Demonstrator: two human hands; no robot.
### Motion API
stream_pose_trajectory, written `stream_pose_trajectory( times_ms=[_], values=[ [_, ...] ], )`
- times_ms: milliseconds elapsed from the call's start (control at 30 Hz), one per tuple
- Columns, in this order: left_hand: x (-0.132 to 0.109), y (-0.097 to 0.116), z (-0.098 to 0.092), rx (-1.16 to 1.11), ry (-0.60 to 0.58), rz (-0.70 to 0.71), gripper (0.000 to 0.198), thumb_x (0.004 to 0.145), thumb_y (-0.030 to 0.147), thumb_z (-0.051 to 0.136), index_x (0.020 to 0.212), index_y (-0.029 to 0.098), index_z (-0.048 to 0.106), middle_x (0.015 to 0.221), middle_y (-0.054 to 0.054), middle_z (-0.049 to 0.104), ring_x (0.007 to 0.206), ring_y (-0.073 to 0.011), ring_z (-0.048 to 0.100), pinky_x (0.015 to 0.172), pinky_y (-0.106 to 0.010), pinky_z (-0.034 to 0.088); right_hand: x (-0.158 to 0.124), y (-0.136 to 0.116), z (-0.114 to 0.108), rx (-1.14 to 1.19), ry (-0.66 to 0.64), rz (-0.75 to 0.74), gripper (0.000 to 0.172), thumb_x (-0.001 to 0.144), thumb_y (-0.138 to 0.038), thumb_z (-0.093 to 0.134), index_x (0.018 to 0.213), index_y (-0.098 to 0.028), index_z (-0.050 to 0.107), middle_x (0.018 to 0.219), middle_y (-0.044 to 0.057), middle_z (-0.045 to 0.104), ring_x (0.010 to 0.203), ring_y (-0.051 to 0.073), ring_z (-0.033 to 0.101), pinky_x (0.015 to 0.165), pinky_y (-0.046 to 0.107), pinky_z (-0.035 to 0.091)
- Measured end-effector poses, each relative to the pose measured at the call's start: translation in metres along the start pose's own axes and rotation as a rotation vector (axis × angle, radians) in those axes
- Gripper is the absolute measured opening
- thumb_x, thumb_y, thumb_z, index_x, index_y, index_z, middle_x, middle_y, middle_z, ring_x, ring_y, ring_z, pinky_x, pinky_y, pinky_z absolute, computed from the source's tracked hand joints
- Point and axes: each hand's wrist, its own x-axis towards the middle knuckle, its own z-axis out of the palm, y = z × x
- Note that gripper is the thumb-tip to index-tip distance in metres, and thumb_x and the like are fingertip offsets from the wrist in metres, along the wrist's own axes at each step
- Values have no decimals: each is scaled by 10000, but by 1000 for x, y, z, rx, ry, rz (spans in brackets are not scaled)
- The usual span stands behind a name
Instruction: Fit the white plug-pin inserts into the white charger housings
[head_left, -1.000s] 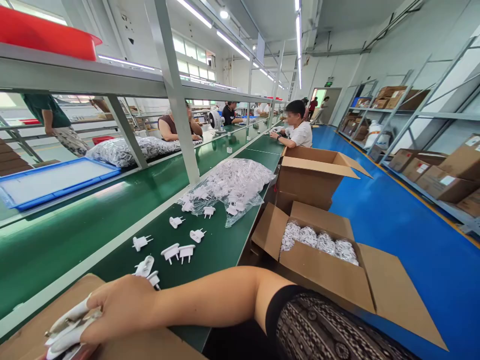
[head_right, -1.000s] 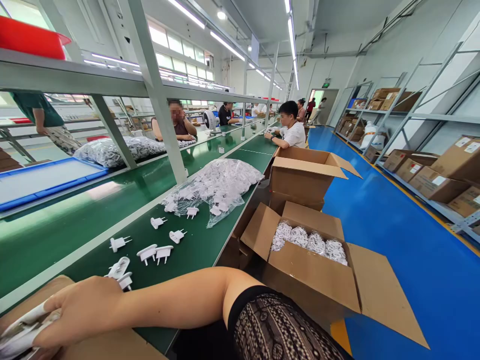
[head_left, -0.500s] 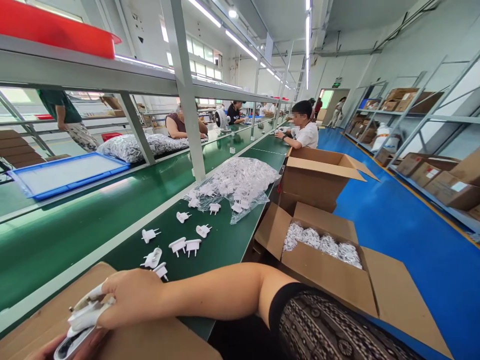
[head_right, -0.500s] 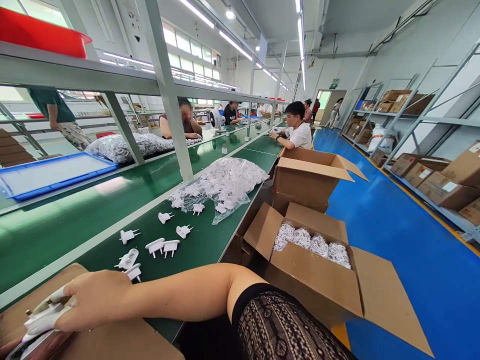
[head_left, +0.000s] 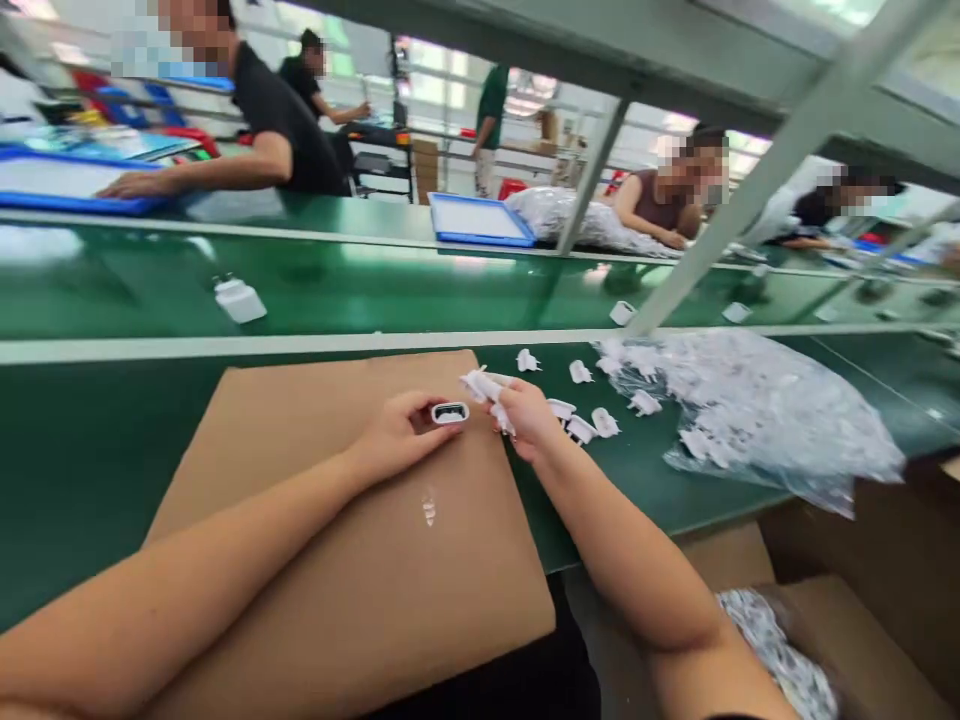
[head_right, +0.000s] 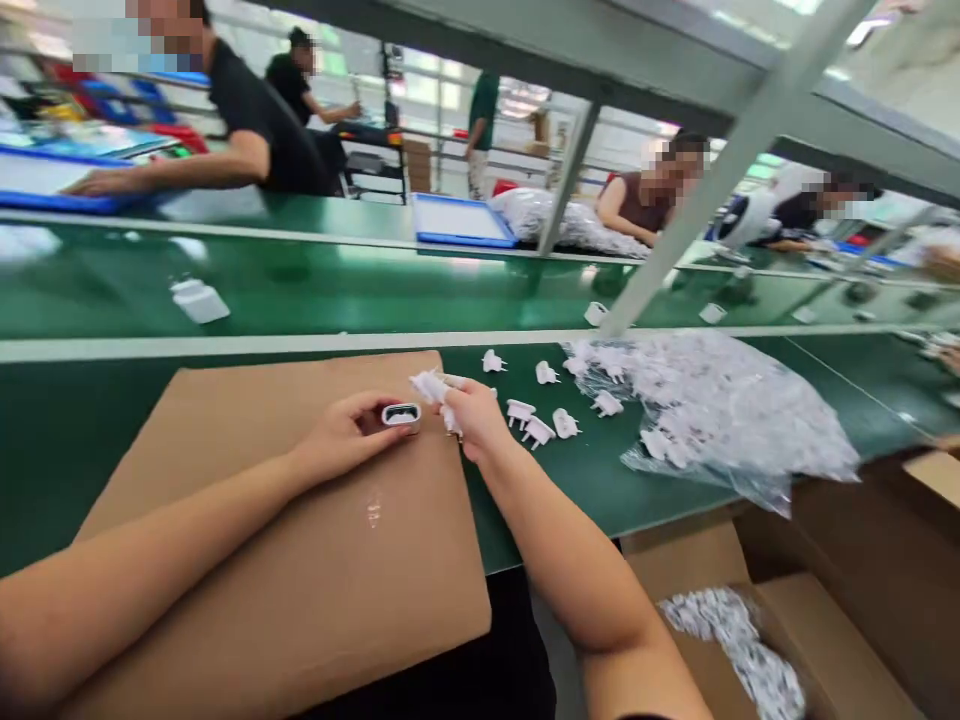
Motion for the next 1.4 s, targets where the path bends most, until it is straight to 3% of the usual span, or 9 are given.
stream_pose_trajectory(
  times_ms=[133,300,500,667,833,933,1067,1200,1400],
  values=[
    [-4,4,-4,-43,-16,19,436,779,509,749,1078,193,715,992,-66,720,858,-229,659,789,-344,550,-9,0,6,171,-9,222,403,523,-409,839,826,-162,744,650,2,641,486,68,464,392,180,271],
    [-6,2,-3,-79,-28,25,426,782,487,744,1100,204,719,997,-70,718,870,-238,652,768,-346,542,-18,-3,12,105,9,40,357,529,-287,846,858,-185,751,805,19,711,639,103,566,557,220,448],
    [-6,1,-4,-70,-15,-6,423,766,486,756,1062,186,719,973,-75,712,851,-235,644,732,-332,536,-17,-6,7,143,-19,7,439,591,-380,842,968,-211,694,900,22,711,578,92,553,439,201,363],
    [-6,5,-5,-51,-17,0,430,773,487,745,1083,191,719,920,-58,697,811,-214,625,704,-308,516,-19,-4,9,37,-75,-25,396,593,-379,856,926,-205,730,844,30,708,662,137,589,477,225,410],
    [-6,5,-5,-60,-25,-7,433,774,494,739,1085,194,721,894,-48,686,782,-203,608,693,-302,501,-23,-6,3,-292,-28,-401,191,760,-348,758,923,-249,777,925,34,693,714,142,598,602,280,496],
    [-6,4,-6,-51,-28,-8,440,777,502,738,1092,194,719,873,-46,677,766,-203,601,678,-304,497,-24,-7,-1,-465,-72,-549,177,831,-300,695,984,-259,775,1027,47,689,730,135,611,637,288,515],
    [-6,4,-5,-47,-29,-3,418,786,505,731,1073,201,725,894,-50,679,771,-203,602,664,-300,499,-24,-4,2,-518,-145,-540,171,840,-274,700,1001,-245,750,1014,49,685,782,147,640,668,288,536],
    [-6,4,-5,-69,-33,-7,392,796,497,729,1058,206,727,901,-46,684,775,-200,614,689,-305,509,-23,-1,6,-463,-96,-629,62,832,-247,711,878,-247,754,997,49,701,901,173,658,703,293,539],
    [-7,5,-5,-99,-44,9,394,788,485,738,1065,206,722,901,-46,685,772,-201,617,691,-305,516,-28,-3,3,-465,4,-524,356,828,-260,667,1182,-256,695,1071,71,699,899,185,671,529,246,480]
  ],
)
